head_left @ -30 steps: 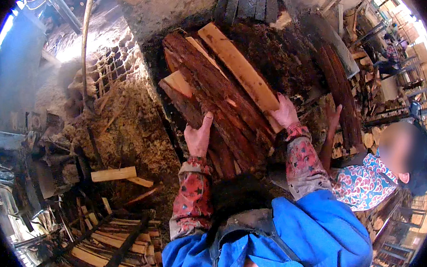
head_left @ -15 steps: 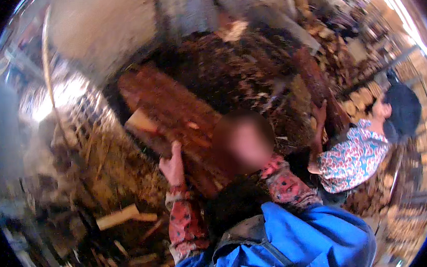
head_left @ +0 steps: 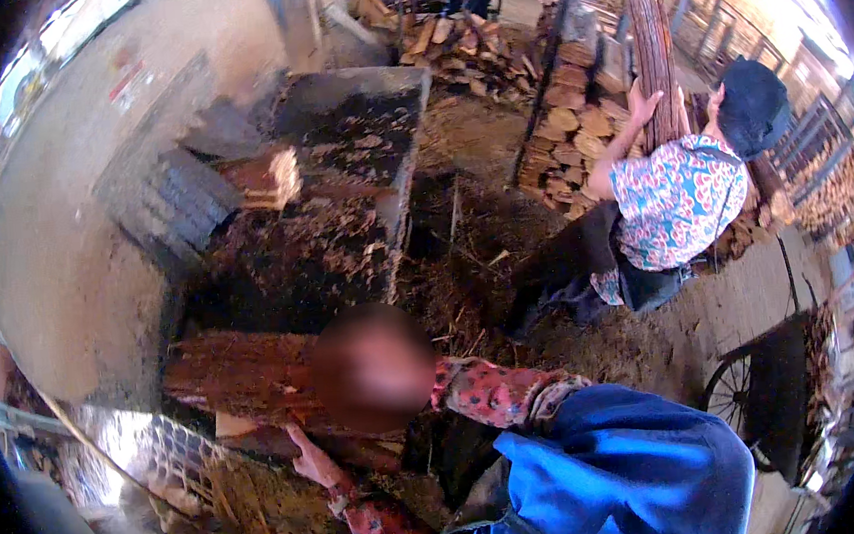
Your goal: The person picks up bundles of split firewood from a pile and places them onto a metal cart. The person repeatedly lifts the wood with both hands and stacks it in a neat pile on the cart.
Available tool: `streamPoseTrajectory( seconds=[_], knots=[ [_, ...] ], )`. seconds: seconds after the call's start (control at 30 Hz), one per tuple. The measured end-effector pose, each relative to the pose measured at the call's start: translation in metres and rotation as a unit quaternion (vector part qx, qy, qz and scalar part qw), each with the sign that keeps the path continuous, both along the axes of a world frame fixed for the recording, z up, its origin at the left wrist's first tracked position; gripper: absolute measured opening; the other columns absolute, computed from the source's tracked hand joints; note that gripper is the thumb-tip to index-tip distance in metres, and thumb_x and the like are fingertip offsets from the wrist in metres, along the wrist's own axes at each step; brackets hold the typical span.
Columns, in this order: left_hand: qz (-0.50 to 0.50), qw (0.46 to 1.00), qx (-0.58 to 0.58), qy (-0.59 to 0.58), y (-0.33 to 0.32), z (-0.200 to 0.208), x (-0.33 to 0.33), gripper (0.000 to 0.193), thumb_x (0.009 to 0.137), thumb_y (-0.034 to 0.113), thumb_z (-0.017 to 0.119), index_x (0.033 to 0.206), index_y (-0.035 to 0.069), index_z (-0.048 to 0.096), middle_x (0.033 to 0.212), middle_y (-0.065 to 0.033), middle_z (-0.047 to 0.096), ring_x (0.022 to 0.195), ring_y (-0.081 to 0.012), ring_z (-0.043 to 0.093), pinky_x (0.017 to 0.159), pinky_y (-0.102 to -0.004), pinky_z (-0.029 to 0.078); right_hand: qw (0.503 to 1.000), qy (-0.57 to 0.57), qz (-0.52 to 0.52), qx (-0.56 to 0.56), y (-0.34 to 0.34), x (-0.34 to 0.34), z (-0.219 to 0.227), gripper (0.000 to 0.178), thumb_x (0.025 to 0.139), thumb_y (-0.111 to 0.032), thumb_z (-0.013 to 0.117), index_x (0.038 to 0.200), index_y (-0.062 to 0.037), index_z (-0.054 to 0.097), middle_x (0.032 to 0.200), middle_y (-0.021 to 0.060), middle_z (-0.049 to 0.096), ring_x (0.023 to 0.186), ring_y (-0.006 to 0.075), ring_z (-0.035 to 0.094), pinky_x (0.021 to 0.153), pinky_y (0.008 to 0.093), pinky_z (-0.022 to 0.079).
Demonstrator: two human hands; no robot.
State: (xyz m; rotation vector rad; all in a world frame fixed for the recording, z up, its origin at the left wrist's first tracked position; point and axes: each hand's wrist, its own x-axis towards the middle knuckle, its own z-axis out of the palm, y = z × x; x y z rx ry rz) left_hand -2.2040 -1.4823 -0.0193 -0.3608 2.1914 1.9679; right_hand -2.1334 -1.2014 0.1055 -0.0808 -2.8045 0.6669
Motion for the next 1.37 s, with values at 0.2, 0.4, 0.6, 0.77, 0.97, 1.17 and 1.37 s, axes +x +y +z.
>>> streamPoseTrajectory(
  seconds=[0.2,0.4,0.6,0.77,0.97,1.17,1.37],
  knots=[
    [0.095,0.99,-0.086,-0.051,0.064,0.065,0.01,0.074,0.085,0.055,0.063,0.126,-0.006,0.056,0.12,-0.022,0.061,0.1,-0.0298,0.058,0.092,-0.0442,0.045,0.999,-0.003,-0.034,0.014,0.0,-0.002,-0.037,0.065,0.077,-0.048,0.069,0.114,0.0031,0.057,0.12,0.0165,0.047,0.115,0.0336,0.044,0.091,0.0478,0.039],
    [0.113,0.988,-0.1,0.0,0.062,0.046,0.002,0.086,0.077,0.063,0.067,0.11,-0.016,0.06,0.112,-0.0276,0.061,0.096,-0.0337,0.06,0.087,-0.0447,0.049,0.999,0.012,-0.041,0.013,-0.001,-0.017,-0.06,0.06,0.076,-0.049,0.068,0.109,-0.0006,0.06,0.117,0.0144,0.048,0.112,0.0324,0.044,0.088,0.0479,0.039],
    [0.1,0.986,-0.099,0.093,0.067,0.07,0.013,0.088,0.076,0.064,0.066,0.112,-0.016,0.06,0.112,-0.0273,0.061,0.095,-0.0346,0.061,0.087,-0.0448,0.052,0.999,0.021,-0.041,-0.017,-0.002,-0.032,-0.063,0.063,0.075,-0.05,0.069,0.112,0.0001,0.06,0.116,0.014,0.048,0.112,0.0302,0.044,0.089,0.0463,0.038],
    [0.092,0.993,-0.016,0.071,0.079,0.08,0.016,0.075,0.082,0.056,0.066,0.113,-0.012,0.062,0.113,-0.0236,0.063,0.096,-0.033,0.062,0.089,-0.0436,0.051,0.999,0.006,-0.032,-0.007,0.008,-0.018,-0.044,0.054,0.078,-0.047,0.068,0.104,-0.0001,0.063,0.117,0.0123,0.049,0.113,0.0304,0.045,0.093,0.0444,0.036],
    [0.111,0.994,-0.012,0.017,0.077,0.095,0.005,0.075,0.08,0.053,0.071,0.116,-0.012,0.061,0.118,-0.0208,0.062,0.101,-0.0287,0.06,0.09,-0.0402,0.048,0.998,0.06,-0.022,-0.009,0.016,-0.028,-0.024,0.055,0.074,-0.044,0.07,0.104,0.0017,0.062,0.11,0.0158,0.054,0.106,0.0349,0.051,0.091,0.0468,0.042],
    [0.128,0.981,0.123,0.079,0.086,0.085,-0.007,0.064,0.082,0.042,0.074,0.113,-0.013,0.062,0.113,-0.017,0.064,0.097,-0.0204,0.06,0.086,-0.0358,0.048,0.989,0.123,0.022,-0.079,0.039,-0.021,0.025,0.046,0.074,-0.027,0.075,0.106,0.0035,0.061,0.112,0.0171,0.055,0.106,0.0356,0.053,0.093,0.0413,0.045],
    [0.164,0.961,0.213,0.069,0.079,0.056,0.007,0.062,0.083,0.037,0.075,0.117,-0.012,0.058,0.112,-0.0135,0.065,0.096,-0.0179,0.059,0.087,-0.0343,0.046,0.988,0.062,0.087,-0.111,0.034,-0.017,0.076,0.047,0.078,-0.023,0.075,0.113,0.004,0.06,0.118,0.0159,0.053,0.11,0.0313,0.055,0.093,0.0375,0.047]
  ],
)
